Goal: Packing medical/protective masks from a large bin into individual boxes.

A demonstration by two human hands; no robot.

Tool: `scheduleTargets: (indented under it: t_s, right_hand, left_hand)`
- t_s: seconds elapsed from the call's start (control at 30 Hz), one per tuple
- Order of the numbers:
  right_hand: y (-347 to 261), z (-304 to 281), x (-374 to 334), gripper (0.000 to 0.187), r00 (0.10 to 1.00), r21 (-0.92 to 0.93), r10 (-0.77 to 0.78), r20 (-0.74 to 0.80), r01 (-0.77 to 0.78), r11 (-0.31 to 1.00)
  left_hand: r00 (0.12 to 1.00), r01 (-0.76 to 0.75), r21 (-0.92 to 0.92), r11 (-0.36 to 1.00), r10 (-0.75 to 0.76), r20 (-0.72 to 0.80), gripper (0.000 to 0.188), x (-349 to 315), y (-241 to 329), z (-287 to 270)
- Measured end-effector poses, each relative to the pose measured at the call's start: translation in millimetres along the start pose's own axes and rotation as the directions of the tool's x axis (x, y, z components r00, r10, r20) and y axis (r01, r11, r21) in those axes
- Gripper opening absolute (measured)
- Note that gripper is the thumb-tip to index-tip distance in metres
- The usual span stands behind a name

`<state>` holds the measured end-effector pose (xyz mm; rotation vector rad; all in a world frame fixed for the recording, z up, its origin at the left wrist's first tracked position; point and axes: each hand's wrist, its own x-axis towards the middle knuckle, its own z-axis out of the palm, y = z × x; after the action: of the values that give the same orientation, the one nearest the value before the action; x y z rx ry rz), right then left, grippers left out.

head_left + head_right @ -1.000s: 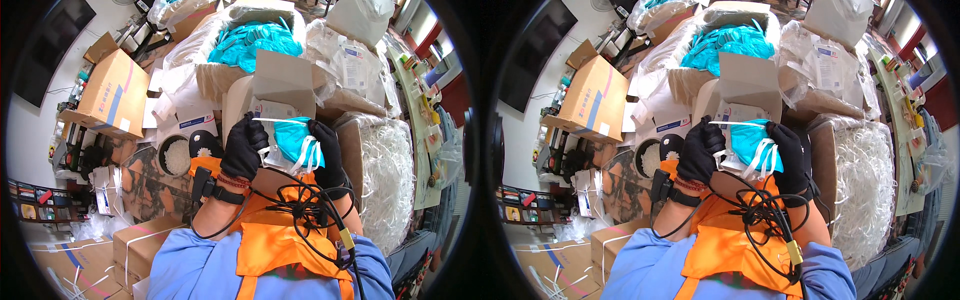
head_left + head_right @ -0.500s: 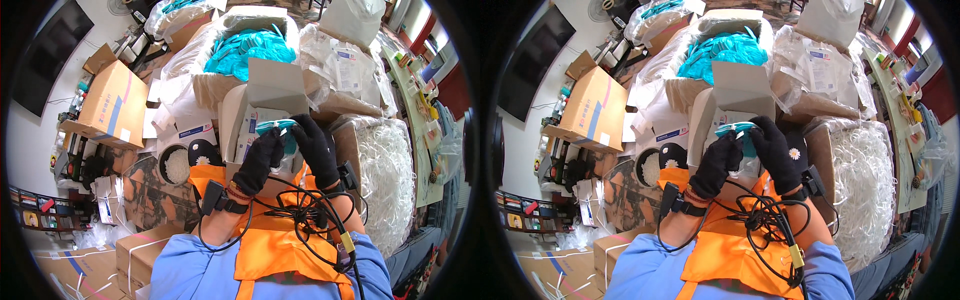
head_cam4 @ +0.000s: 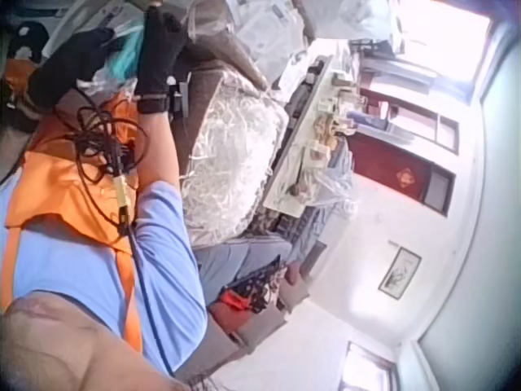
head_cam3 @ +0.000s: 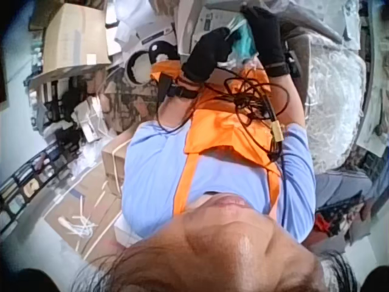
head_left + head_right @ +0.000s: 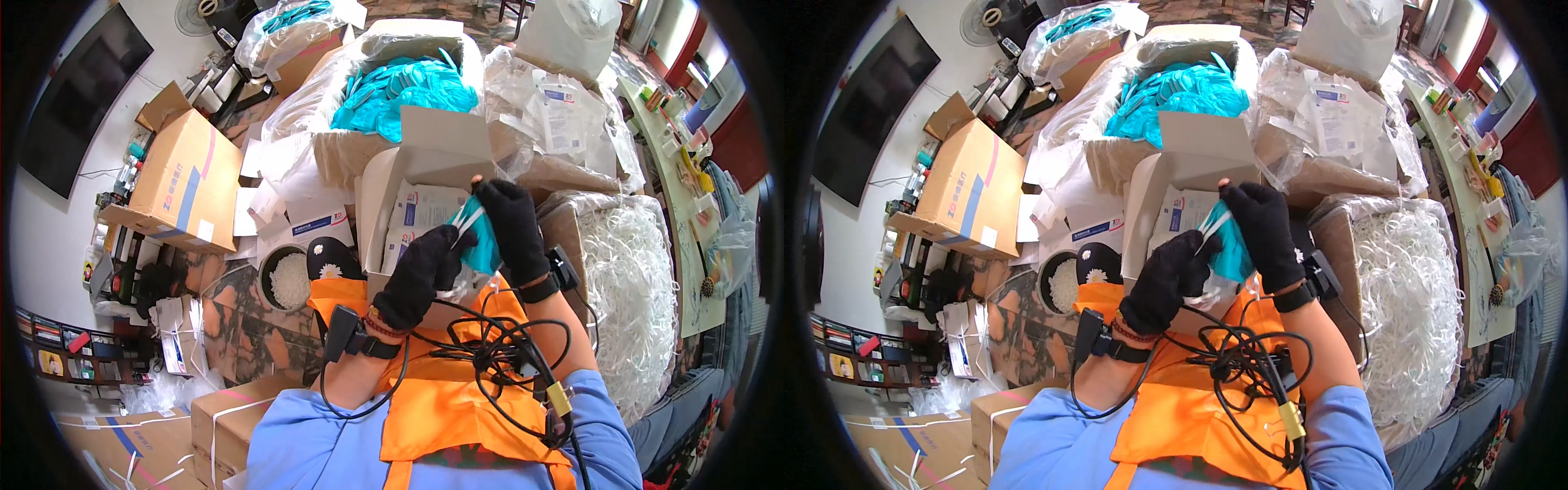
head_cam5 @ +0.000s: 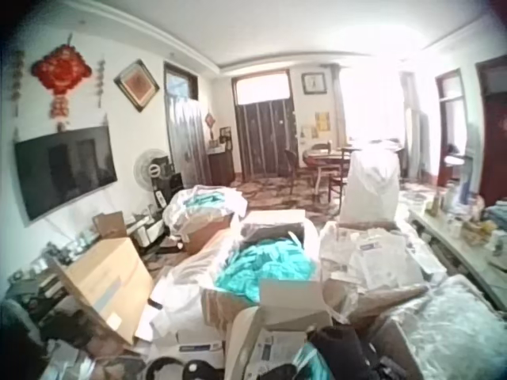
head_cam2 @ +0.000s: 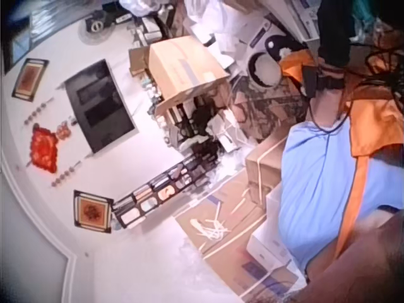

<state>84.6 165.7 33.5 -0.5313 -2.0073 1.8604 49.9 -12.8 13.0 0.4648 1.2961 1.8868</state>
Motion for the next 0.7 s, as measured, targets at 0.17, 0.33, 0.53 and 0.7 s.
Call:
scheduleTargets:
  t_s: [0.17, 0.33, 0.53, 0.7]
  right_hand:
    - [-11, -4, -12, 0.035, 0.963, -0.293, -0.012, 0.271, 0.094, 0.951]
    - [5, -2, -15, 0.024, 0.970, -0.067, -0.007, 0.243, 0.023, 0.998]
    - [37, -34, -1, 0.029, 0.941, -0.121, -0.336, 0.044, 0.339, 0.933]
    - [22, -31, 0, 0.032, 0.989, 0.068, -0.006, -0.149, 0.016, 0.998]
  left_hand:
    - [0.997, -0.017, 0.010, 1.000, 0.016, 0.081, 0.025, -3, 13, -3]
    - [0.984, 0.176, -0.466, 0.867, -0.141, 0.108, 0.018, -6, 8, -8]
    - [0.977, 0.208, -0.723, 0.658, -0.103, 0.187, 0.016, -22, 25, 15]
    - [0.997, 0.064, -0.382, 0.922, -0.075, -0.015, 0.008, -39, 37, 34]
